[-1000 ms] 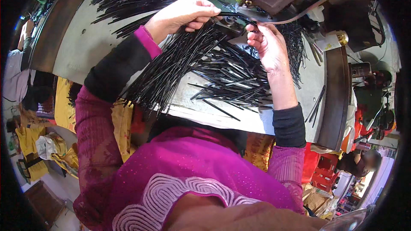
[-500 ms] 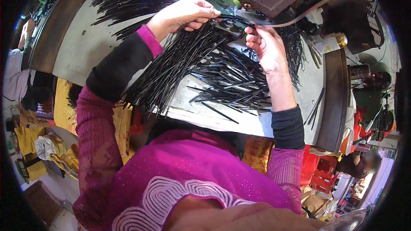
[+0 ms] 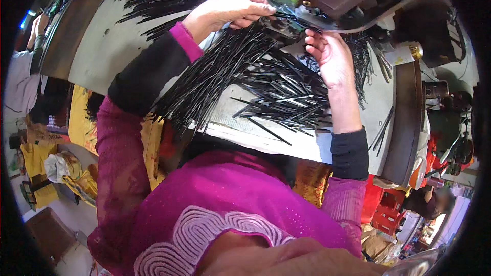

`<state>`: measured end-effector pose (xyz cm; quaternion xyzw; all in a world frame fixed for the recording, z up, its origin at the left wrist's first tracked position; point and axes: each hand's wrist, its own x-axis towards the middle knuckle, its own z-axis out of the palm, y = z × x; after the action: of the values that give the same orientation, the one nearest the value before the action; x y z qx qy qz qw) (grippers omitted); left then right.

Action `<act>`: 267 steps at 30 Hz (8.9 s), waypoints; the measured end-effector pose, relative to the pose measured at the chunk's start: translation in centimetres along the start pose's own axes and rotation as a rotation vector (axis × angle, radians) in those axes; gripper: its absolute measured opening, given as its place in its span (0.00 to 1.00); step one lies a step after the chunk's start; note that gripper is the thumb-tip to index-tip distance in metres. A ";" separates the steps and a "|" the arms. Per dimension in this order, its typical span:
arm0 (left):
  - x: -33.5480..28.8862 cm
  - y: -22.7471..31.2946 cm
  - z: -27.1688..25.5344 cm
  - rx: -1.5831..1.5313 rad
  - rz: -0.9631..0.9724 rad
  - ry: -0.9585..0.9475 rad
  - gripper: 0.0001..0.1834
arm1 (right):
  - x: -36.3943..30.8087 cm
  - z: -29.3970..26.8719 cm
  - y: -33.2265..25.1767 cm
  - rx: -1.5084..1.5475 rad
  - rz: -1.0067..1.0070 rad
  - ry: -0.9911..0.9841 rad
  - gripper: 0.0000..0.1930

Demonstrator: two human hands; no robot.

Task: Gathering, aligning, and securing bundles of black plastic wires or rods.

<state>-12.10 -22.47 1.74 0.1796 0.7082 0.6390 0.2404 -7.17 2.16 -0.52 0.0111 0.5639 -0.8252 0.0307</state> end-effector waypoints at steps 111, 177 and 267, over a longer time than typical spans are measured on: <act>-0.5 -1.2 2.5 0.000 -0.001 0.136 0.14 | -3.8 4.2 -0.7 -0.393 0.264 -0.249 0.17; -1.2 -0.7 3.7 -0.151 -0.017 -0.010 0.15 | -2.9 4.9 0.3 -0.197 0.188 -0.125 0.14; -3.2 0.4 3.2 -0.104 -0.021 -0.106 0.18 | -8.2 -7.4 -6.1 -1.671 -0.528 0.077 0.07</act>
<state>-7.62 -21.61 2.29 0.1928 0.6624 0.6619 0.2931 0.55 11.54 2.90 -0.1181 0.9686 -0.1214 -0.1823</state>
